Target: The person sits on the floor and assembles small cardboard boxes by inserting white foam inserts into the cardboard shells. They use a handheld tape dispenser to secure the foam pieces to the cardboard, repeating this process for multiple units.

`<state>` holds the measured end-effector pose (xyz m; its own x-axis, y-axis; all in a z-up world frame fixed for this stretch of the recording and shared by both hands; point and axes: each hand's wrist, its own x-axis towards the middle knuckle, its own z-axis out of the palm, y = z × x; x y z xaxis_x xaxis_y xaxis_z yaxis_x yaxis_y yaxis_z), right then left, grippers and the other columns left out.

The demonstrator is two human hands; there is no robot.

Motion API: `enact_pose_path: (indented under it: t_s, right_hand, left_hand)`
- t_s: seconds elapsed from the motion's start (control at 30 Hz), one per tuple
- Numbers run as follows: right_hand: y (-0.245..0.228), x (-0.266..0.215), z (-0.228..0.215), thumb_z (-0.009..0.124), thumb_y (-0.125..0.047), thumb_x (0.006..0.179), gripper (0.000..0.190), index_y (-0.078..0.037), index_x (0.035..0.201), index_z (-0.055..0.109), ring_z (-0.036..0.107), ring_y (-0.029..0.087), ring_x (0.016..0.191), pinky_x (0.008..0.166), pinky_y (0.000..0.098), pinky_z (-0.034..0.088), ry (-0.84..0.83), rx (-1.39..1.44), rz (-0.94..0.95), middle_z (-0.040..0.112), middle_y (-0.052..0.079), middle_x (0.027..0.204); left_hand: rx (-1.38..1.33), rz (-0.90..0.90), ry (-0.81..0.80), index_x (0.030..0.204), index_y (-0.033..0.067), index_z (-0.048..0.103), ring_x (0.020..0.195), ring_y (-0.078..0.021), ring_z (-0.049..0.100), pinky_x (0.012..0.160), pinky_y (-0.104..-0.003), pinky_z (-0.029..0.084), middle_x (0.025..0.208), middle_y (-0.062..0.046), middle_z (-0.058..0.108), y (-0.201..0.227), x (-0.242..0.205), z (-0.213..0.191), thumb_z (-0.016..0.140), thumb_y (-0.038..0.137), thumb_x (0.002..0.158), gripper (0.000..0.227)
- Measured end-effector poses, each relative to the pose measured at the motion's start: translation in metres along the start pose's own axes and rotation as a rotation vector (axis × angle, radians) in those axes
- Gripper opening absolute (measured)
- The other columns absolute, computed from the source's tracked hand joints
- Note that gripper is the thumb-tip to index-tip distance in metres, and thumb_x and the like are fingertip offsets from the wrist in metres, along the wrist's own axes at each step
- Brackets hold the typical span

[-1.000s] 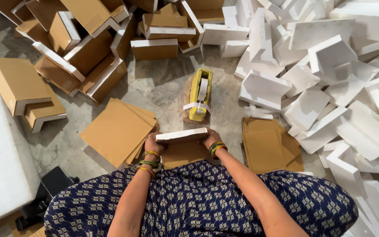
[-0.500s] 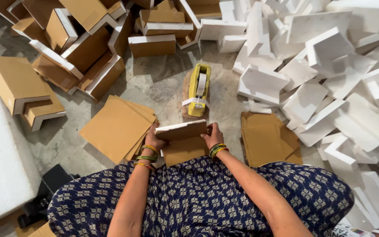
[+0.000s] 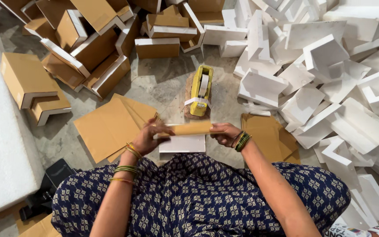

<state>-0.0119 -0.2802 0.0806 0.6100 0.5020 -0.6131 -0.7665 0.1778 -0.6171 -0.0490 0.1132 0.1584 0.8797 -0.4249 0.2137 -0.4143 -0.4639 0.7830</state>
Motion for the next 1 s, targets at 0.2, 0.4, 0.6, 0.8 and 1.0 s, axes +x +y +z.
enact_pose_path:
  t_s: [0.2,0.4,0.6,0.8,1.0]
  right_hand:
    - [-0.011,0.000,0.033,0.055,0.001,0.084,0.043,-0.005,0.126,0.057,0.063,0.017,0.087,0.067,0.0326,0.054,0.049,-0.575,-0.479,0.069,0.012,0.107]
    - [0.051,0.030,0.024,0.082,-0.019,0.082,0.032,-0.003,0.108,0.073,0.065,0.013,0.067,0.060,0.0304,0.056,0.409,-0.749,-0.251,0.076,0.004,0.084]
    - [0.083,0.047,0.035,0.089,-0.026,0.075,0.029,-0.002,0.084,0.075,0.070,0.016,0.064,0.064,0.0328,0.058,0.814,-0.941,-0.289,0.076,0.009,0.074]
    - [0.085,0.064,0.039,0.095,-0.033,0.067,0.038,-0.004,0.084,0.075,0.073,0.021,0.071,0.072,0.0351,0.059,1.026,-0.928,-0.379,0.076,0.010,0.079]
    - [0.073,0.077,0.032,0.094,-0.028,0.062,0.071,-0.008,0.119,0.058,0.073,0.027,0.079,0.072,0.0387,0.059,1.040,-0.804,-0.305,0.073,0.011,0.093]
  left_hand:
    - [-0.657,-0.501,0.094,0.111,0.0010,0.073,0.084,-0.0115,0.070,0.080,-0.030,0.060,0.097,-0.008,0.078,-0.066,0.000,0.045,0.073,0.005,0.091,0.020]
    - [-0.400,-0.656,0.074,0.110,0.0003,0.068,0.088,-0.0164,0.072,0.082,-0.032,0.059,0.099,-0.009,0.078,-0.090,-0.009,0.076,0.083,0.010,0.081,0.035]
    - [0.013,-0.513,0.231,0.111,0.0034,0.068,0.092,-0.0323,0.072,0.080,-0.039,0.057,0.100,-0.016,0.074,-0.107,-0.015,0.101,0.089,0.007,0.066,0.050]
    - [0.047,-0.708,0.454,0.096,0.0010,0.064,0.081,-0.0327,0.071,0.074,-0.040,0.057,0.088,-0.016,0.072,-0.104,-0.017,0.108,0.094,0.017,0.066,0.045]
    - [-0.006,-0.727,0.434,0.099,0.0054,0.066,0.079,-0.0273,0.071,0.072,-0.039,0.058,0.087,-0.012,0.074,-0.126,-0.006,0.114,0.090,0.019,0.071,0.040]
